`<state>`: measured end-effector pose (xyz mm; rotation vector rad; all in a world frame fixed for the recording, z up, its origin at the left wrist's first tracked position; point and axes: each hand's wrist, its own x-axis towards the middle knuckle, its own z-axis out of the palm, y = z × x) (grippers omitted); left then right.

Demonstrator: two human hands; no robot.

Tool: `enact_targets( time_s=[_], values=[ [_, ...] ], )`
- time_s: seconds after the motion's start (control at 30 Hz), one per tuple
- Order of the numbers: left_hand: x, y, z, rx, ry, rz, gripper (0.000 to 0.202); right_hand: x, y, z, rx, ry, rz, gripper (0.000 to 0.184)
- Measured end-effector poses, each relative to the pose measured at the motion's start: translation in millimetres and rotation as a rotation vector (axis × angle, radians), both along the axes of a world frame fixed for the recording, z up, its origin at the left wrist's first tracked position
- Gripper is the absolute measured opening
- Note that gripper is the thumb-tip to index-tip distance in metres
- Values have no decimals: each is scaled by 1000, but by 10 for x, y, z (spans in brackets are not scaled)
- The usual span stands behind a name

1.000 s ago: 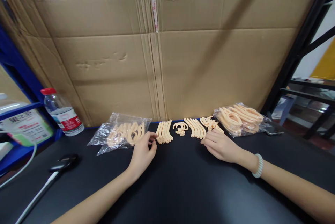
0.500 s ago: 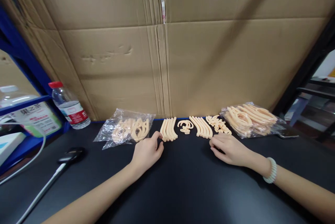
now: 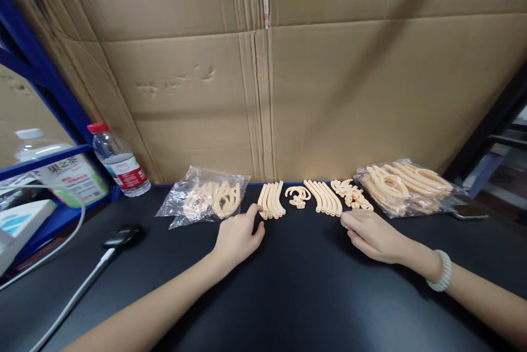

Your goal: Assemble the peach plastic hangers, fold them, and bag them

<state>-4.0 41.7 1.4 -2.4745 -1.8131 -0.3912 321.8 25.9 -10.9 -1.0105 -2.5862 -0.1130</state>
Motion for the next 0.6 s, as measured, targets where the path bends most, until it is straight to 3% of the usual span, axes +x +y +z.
enact_targets(
  time_s=[0.6],
  values=[
    [-9,-12,18,6,-54,-41,25,47,42,-19,-65,2,98,16]
  ],
)
